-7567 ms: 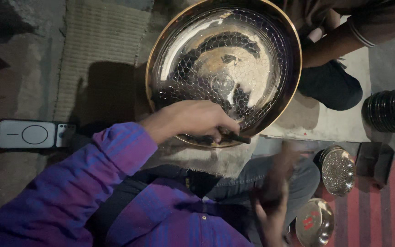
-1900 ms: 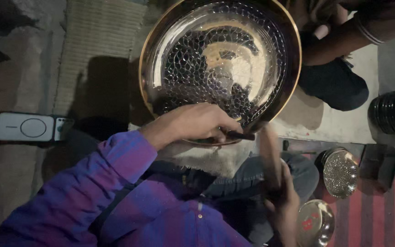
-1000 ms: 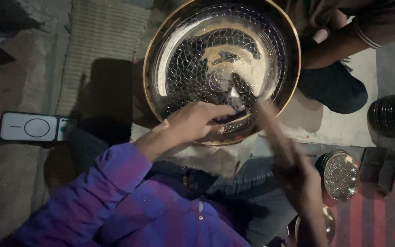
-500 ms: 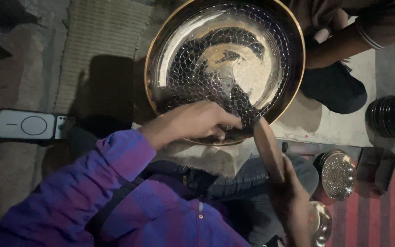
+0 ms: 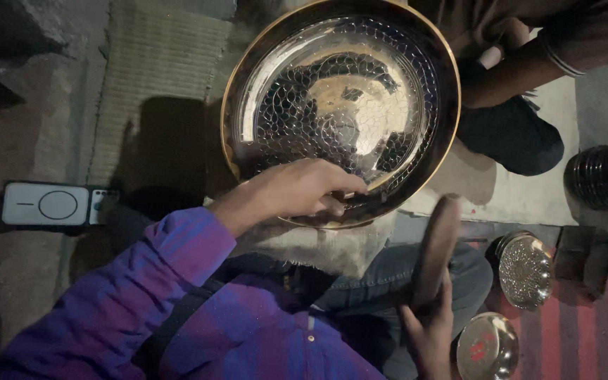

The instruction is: The person sits on the floor and repeatedly hammers a small metal punch against a large brass plate to create a textured pattern. They hold the punch with the left hand and strike it with a wooden mallet in the right hand, working across the plate surface.

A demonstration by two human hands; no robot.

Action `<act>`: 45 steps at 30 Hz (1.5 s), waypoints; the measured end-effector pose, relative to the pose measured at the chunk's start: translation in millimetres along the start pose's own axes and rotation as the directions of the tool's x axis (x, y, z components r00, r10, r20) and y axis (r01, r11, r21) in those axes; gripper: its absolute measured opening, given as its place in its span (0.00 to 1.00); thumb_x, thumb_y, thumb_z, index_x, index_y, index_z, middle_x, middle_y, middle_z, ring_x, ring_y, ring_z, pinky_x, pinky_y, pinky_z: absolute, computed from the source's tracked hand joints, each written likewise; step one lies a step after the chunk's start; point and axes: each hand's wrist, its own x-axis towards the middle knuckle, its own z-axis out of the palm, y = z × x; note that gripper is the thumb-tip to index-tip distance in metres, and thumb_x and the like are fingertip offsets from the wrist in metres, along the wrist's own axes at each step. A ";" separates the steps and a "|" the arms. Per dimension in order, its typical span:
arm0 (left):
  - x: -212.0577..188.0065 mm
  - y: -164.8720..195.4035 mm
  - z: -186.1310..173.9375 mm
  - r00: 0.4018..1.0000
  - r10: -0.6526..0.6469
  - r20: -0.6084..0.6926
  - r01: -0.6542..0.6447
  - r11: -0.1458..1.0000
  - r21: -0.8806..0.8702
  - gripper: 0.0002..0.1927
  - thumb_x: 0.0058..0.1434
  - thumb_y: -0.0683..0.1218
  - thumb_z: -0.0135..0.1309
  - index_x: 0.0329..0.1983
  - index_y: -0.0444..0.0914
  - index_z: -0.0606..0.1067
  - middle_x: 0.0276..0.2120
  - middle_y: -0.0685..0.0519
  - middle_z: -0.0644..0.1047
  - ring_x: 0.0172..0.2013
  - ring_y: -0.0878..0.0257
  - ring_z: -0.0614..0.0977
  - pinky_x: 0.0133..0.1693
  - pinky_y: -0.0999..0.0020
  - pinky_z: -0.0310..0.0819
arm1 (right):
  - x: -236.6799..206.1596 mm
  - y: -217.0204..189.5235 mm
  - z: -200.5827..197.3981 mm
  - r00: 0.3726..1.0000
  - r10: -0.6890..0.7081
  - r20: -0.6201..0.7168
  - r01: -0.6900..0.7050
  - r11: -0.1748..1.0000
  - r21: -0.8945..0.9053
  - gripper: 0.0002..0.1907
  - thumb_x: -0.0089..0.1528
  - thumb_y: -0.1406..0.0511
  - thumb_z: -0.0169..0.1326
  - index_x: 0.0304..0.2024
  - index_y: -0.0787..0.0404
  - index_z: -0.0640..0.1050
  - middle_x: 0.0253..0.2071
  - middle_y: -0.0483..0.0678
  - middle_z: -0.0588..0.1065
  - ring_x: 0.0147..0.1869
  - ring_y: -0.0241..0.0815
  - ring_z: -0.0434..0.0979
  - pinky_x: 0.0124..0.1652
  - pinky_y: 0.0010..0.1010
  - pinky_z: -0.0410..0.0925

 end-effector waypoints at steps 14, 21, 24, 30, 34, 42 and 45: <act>0.2 1.5 -1.5 0.999 -0.041 0.020 0.038 0.992 0.121 0.26 0.56 0.41 0.60 0.59 0.49 0.77 0.42 0.51 0.85 0.43 0.56 0.87 0.45 0.55 0.78 | 23.3 57.7 -1.2 0.972 -0.232 0.044 0.233 0.972 -0.034 0.48 0.54 0.80 0.58 0.75 0.63 0.55 0.63 0.60 0.70 0.63 0.48 0.72 0.61 0.36 0.66; -9.0 -7.3 9.6 0.985 -0.021 -0.171 0.036 0.996 0.087 0.23 0.58 0.44 0.60 0.58 0.48 0.76 0.42 0.50 0.84 0.41 0.56 0.87 0.43 0.56 0.79 | 49.2 -18.5 -19.4 0.971 -0.179 0.161 0.206 0.963 -0.174 0.48 0.53 0.72 0.64 0.75 0.61 0.62 0.60 0.52 0.76 0.59 0.44 0.76 0.57 0.29 0.68; -12.8 -13.2 17.4 0.962 -0.006 -0.274 0.035 0.994 0.102 0.22 0.59 0.45 0.61 0.57 0.47 0.75 0.39 0.49 0.84 0.40 0.54 0.87 0.42 0.56 0.78 | 75.0 -65.8 -29.1 0.719 -0.631 0.290 0.694 0.641 -0.328 0.54 0.46 0.75 0.67 0.73 0.71 0.57 0.66 0.68 0.67 0.67 0.61 0.68 0.62 0.41 0.62; -21.0 -13.9 22.1 0.930 -0.093 -0.355 0.127 0.989 0.074 0.21 0.58 0.45 0.62 0.56 0.45 0.75 0.38 0.47 0.83 0.40 0.50 0.86 0.41 0.55 0.77 | 84.0 -105.2 -26.8 0.945 -0.201 0.257 0.275 0.915 -0.294 0.42 0.55 0.71 0.65 0.71 0.62 0.63 0.52 0.57 0.79 0.53 0.50 0.77 0.51 0.34 0.71; -21.5 -9.3 16.8 0.949 -0.099 -0.298 0.120 0.991 0.052 0.21 0.59 0.45 0.62 0.56 0.45 0.75 0.39 0.48 0.84 0.40 0.52 0.86 0.42 0.56 0.77 | 77.6 -87.9 -30.6 0.916 -0.265 0.300 0.366 0.858 -0.361 0.45 0.52 0.74 0.63 0.72 0.60 0.63 0.56 0.55 0.77 0.56 0.44 0.78 0.53 0.32 0.71; -14.4 6.6 -5.3 0.996 -0.069 -0.052 0.072 0.995 0.069 0.25 0.54 0.39 0.61 0.56 0.46 0.78 0.45 0.47 0.84 0.44 0.54 0.87 0.45 0.58 0.79 | 33.0 12.5 -3.8 0.942 -0.314 0.114 0.309 0.949 0.059 0.50 0.47 0.79 0.57 0.73 0.62 0.58 0.62 0.54 0.71 0.66 0.47 0.71 0.61 0.34 0.63; -10.0 12.1 -10.7 0.995 -0.087 0.048 0.083 0.993 0.087 0.23 0.54 0.41 0.63 0.55 0.45 0.78 0.44 0.47 0.83 0.45 0.54 0.86 0.45 0.57 0.78 | 18.0 35.6 13.6 0.951 -0.310 0.008 0.300 0.929 0.218 0.53 0.46 0.79 0.55 0.75 0.60 0.55 0.65 0.53 0.67 0.67 0.46 0.69 0.64 0.34 0.62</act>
